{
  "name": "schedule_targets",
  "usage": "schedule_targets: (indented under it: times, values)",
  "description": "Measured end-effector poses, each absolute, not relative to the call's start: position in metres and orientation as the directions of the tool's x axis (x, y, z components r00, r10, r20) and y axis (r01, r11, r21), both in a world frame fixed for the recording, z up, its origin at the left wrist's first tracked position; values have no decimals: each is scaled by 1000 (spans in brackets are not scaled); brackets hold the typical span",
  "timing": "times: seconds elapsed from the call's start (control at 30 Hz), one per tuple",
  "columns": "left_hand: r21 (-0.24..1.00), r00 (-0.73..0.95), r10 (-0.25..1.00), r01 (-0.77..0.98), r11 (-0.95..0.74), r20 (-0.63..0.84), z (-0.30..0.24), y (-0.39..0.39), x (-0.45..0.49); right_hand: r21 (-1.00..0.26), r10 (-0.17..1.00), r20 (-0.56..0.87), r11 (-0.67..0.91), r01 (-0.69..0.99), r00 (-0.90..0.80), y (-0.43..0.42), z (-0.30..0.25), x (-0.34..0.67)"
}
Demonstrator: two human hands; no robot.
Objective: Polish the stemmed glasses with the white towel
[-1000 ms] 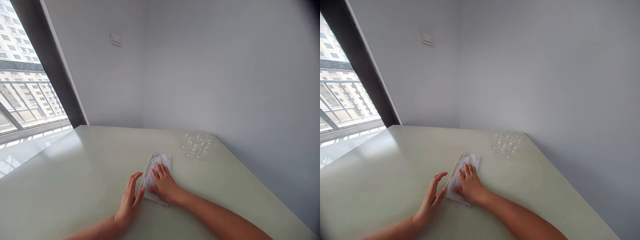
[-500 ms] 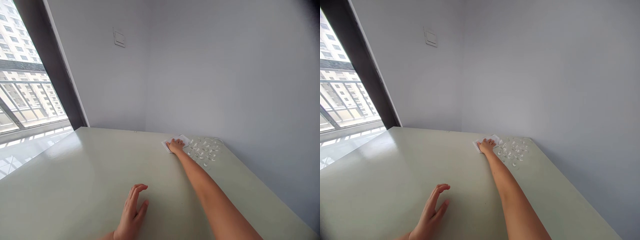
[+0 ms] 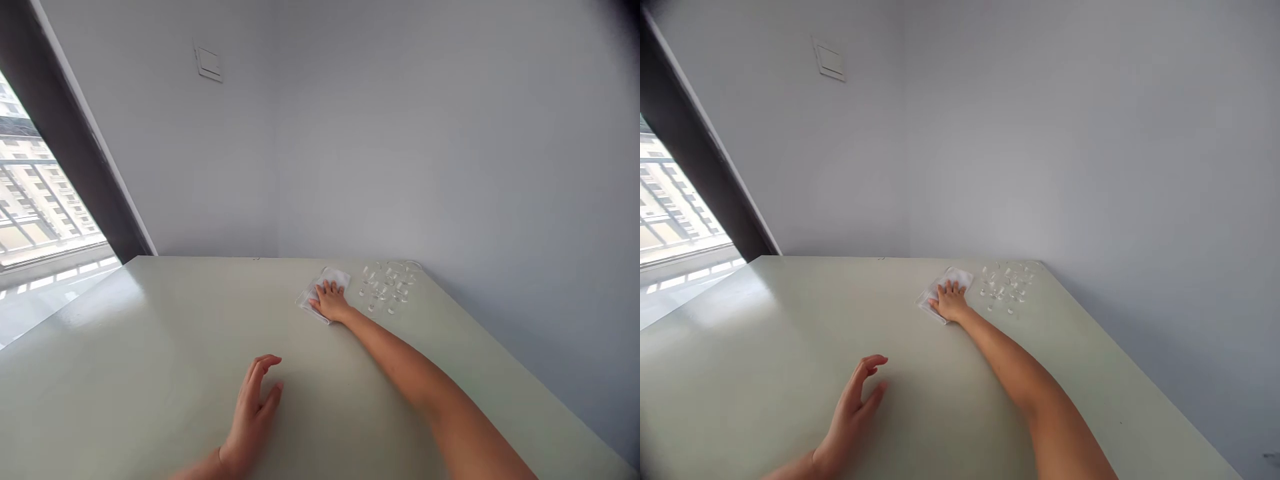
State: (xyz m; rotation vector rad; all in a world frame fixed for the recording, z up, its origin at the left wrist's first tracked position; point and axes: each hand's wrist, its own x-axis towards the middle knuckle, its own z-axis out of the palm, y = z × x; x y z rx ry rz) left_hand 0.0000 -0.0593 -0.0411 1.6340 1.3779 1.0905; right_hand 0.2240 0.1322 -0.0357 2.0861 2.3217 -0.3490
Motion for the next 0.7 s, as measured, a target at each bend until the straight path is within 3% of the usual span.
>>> schedule_targets:
  times: [0.17, 0.3, 0.5, 0.7]
  values:
    - [912, 51, 988, 380, -155, 146, -42, -59, 2, -212, 910, -107, 373, 903, -401, 56, -37, 236]
    - [907, 41, 988, 392, -151, 146, -41, -58, 4, -250, 851, -96, 482, 840, -517, -6, -33, 257]
    - [894, 34, 991, 429, -128, 125, -37, -61, 5, -286, 845, -122, 473, 834, -521, -74, -26, 297]
    - [885, 34, 993, 450, -118, 115, -38, -61, 4, -226, 918, -77, 365, 903, -390, -100, -38, 349]
